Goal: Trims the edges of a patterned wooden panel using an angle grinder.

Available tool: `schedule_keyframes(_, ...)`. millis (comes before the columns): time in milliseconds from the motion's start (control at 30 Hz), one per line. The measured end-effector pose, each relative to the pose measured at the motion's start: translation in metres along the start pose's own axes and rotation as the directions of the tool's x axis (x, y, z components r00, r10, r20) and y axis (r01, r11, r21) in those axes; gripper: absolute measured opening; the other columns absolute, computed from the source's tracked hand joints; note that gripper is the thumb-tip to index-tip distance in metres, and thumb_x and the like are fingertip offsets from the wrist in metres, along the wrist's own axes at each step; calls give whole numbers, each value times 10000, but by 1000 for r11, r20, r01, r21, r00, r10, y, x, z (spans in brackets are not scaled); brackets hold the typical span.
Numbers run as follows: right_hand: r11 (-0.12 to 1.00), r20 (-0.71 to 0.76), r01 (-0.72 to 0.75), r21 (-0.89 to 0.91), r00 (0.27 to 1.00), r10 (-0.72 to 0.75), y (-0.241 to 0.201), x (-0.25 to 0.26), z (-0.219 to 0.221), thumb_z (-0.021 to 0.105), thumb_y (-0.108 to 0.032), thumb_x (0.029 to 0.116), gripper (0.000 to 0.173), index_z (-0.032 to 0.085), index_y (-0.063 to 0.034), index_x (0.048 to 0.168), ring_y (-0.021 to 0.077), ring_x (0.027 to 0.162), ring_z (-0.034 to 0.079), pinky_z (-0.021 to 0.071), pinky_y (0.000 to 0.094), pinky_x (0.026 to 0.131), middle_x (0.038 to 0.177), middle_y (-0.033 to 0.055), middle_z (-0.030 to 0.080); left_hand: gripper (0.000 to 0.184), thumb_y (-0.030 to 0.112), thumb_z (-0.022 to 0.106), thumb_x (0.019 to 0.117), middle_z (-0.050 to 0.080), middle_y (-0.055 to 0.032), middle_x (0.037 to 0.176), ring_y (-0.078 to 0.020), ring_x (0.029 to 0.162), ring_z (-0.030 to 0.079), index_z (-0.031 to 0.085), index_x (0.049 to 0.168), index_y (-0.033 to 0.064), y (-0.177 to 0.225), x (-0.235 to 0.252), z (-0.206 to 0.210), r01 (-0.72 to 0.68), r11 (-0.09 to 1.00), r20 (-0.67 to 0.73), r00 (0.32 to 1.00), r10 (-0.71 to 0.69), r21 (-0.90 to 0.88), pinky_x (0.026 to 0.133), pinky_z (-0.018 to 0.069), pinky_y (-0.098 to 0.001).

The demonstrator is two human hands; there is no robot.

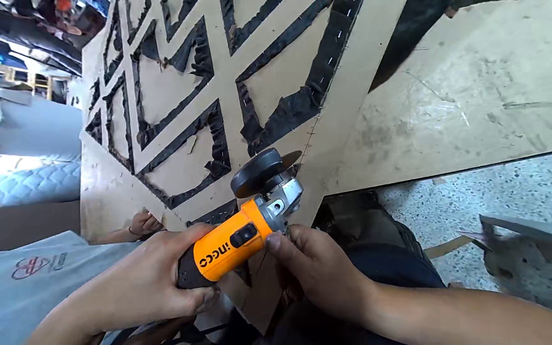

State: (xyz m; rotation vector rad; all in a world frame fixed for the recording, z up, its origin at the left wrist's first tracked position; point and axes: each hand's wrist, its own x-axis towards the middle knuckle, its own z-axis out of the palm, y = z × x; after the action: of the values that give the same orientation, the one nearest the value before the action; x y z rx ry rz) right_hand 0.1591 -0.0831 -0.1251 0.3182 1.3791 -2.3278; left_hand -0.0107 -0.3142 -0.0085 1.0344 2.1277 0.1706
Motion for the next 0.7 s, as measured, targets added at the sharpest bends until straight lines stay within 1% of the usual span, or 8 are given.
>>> schedule_keyframes(100, 1000, -1, -4, 29, 1000, 4, 0, 1, -7, 491, -656, 997, 555, 625, -123, 920, 124, 561, 608, 529, 306, 531, 675, 2, 622, 640, 656, 778, 701, 699, 199, 959, 78, 843, 664, 631, 1233, 332, 4, 8, -1, 18, 1000, 20, 1000, -18, -2, 707, 616, -227)
schedule_keyframes(300, 998, 24, -21, 55, 1000, 20, 2, 2, -9, 518, -632, 999, 528, 631, -121, 929, 130, 552, 612, 539, 312, 524, 681, 4, 625, 631, 643, 784, 723, 703, 182, 974, 66, 855, 668, 629, 1241, 319, 3, 8, -2, 11, 1000, 38, 999, -10, -16, 720, 620, -238)
schedule_keyframes(433, 999, 30, -29, 41, 999, 28, 3, 3, -6, 525, -641, 991, 529, 630, -127, 927, 117, 560, 616, 541, 303, 536, 687, -8, 629, 634, 631, 789, 727, 704, 179, 990, 61, 872, 670, 627, 1254, 316, 2, 5, -4, 18, 999, 56, 998, -17, -29, 730, 620, -235)
schedule_keyframes(533, 999, 26, -43, 13, 999, 43, 6, 2, -3, 517, -676, 975, 553, 637, -138, 941, 110, 565, 620, 546, 308, 541, 689, -16, 632, 628, 628, 790, 730, 706, 170, 992, 56, 875, 673, 632, 1244, 304, 0, 3, -3, 10, 999, 61, 998, -8, -37, 728, 621, -238)
schedule_keyframes(600, 1000, 8, -27, 10, 1000, 27, 7, 2, -1, 519, -688, 967, 561, 635, -139, 949, 109, 563, 623, 548, 310, 536, 688, -16, 631, 638, 639, 786, 732, 709, 170, 993, 57, 874, 673, 633, 1255, 309, -2, 4, -4, 2, 1000, 63, 998, -1, -23, 728, 622, -243)
schedule_keyframes(700, 1000, -13, 20, 22, 1000, -20, 4, 2, -3, 514, -638, 997, 521, 638, -133, 958, 113, 569, 626, 552, 301, 534, 702, -11, 640, 672, 672, 767, 705, 696, 189, 987, 70, 878, 661, 620, 1262, 325, 0, 10, -7, 18, 999, 63, 998, -20, 39, 733, 615, -243)
